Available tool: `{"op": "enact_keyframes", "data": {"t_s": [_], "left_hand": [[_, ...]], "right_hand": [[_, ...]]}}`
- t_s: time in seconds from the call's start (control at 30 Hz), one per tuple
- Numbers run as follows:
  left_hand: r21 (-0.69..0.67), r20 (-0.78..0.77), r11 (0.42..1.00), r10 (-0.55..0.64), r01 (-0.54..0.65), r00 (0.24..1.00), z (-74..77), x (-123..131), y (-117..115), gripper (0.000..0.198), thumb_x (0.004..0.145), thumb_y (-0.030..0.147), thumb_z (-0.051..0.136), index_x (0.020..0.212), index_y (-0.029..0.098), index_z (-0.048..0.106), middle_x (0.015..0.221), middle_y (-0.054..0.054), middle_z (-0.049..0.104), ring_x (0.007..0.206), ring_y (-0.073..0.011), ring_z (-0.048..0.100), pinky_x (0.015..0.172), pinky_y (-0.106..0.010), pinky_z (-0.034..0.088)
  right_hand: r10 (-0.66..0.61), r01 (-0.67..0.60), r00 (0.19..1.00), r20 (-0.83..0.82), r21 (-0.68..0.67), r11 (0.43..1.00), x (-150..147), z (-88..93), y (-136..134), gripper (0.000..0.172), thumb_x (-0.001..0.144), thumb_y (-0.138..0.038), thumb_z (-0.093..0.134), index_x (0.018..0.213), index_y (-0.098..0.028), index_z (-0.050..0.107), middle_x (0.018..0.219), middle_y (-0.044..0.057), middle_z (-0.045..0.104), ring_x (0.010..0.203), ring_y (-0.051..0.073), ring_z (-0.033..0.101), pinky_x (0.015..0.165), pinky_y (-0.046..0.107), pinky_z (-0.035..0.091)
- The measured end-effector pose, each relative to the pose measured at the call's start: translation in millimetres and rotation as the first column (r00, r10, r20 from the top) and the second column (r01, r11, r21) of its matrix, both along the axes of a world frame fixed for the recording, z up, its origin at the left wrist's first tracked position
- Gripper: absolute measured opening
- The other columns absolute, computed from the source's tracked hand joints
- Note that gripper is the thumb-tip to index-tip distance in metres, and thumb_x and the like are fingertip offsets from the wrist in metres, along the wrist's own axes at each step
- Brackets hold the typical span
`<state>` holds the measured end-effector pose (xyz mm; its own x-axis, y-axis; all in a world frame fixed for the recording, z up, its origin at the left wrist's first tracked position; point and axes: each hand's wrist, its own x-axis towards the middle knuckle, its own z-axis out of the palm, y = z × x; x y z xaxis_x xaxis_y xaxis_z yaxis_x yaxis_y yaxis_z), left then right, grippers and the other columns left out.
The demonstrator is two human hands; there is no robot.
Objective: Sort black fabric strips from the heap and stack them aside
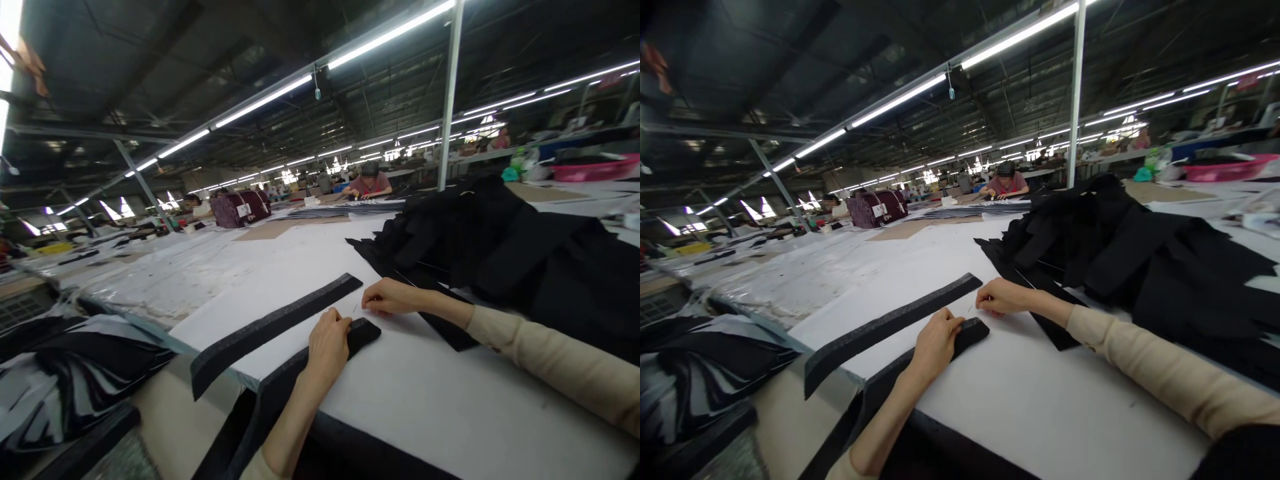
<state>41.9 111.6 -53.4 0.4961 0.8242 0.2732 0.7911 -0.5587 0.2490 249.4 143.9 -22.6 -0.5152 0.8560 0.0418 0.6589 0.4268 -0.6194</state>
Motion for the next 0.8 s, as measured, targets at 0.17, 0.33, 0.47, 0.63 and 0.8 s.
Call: {"op": "enact_keyframes", "data": {"t_s": [0.17, 0.33, 0.47, 0.63, 0.8], "left_hand": [[0.03, 0.017, 1.0, -0.008, 0.008, 1.0, -0.1, 0, -1, 0.033, 0.087, 0.014, 0.039, 0.104, 0.028, 0.063, 0.089, -0.002, 0.054, 0.085, -0.0158, 0.051, 0.068, -0.025, 0.039], [0.029, 0.068, 1.0, -0.015, 0.013, 0.998, -2.3, -1, -1, 0.031, 0.087, 0.016, 0.041, 0.106, 0.027, 0.064, 0.087, -0.002, 0.054, 0.084, -0.0158, 0.052, 0.068, -0.025, 0.039], [0.031, 0.077, 0.999, -0.019, 0.016, 0.997, -1.8, -1, -1, 0.032, 0.087, 0.015, 0.041, 0.105, 0.027, 0.065, 0.086, -0.002, 0.054, 0.083, -0.0157, 0.052, 0.067, -0.025, 0.039], [0.036, 0.08, 0.999, -0.024, 0.021, 0.996, -1.3, -1, -2, 0.032, 0.087, 0.015, 0.041, 0.105, 0.026, 0.065, 0.086, -0.002, 0.054, 0.082, -0.0158, 0.053, 0.067, -0.025, 0.039], [0.041, 0.09, 0.999, -0.025, 0.022, 0.996, -2.3, -1, -1, 0.032, 0.087, 0.014, 0.041, 0.104, 0.027, 0.065, 0.085, -0.002, 0.055, 0.081, -0.0156, 0.053, 0.067, -0.025, 0.04]], "right_hand": [[0.179, -0.213, 0.968, 0.178, 0.195, 0.957, -3, 4.6, -1, 0.023, 0.077, -0.013, 0.049, 0.089, -0.013, 0.068, 0.077, 0.005, 0.064, 0.061, 0.012, 0.058, 0.062, 0.022, 0.045], [0.189, -0.255, 0.948, 0.256, 0.257, 0.932, -6, 7.8, -4, 0.022, 0.075, -0.009, 0.051, 0.088, -0.014, 0.069, 0.081, 0.005, 0.065, 0.069, 0.012, 0.058, 0.065, 0.021, 0.043], [0.183, -0.255, 0.946, 0.266, 0.264, 0.93, -7, 10.5, -6, 0.023, 0.074, -0.006, 0.051, 0.087, -0.013, 0.068, 0.081, 0.005, 0.065, 0.07, 0.013, 0.058, 0.067, 0.021, 0.043], [0.19, -0.268, 0.941, 0.279, 0.272, 0.924, -9, 11.0, -6, 0.021, 0.073, -0.006, 0.051, 0.085, -0.013, 0.068, 0.079, 0.005, 0.065, 0.069, 0.012, 0.057, 0.065, 0.021, 0.043], [0.195, -0.282, 0.937, 0.291, 0.296, 0.912, -11, 9.6, -6, 0.02, 0.073, -0.005, 0.05, 0.081, -0.014, 0.066, 0.076, 0.003, 0.064, 0.067, 0.012, 0.056, 0.064, 0.021, 0.042]]}}
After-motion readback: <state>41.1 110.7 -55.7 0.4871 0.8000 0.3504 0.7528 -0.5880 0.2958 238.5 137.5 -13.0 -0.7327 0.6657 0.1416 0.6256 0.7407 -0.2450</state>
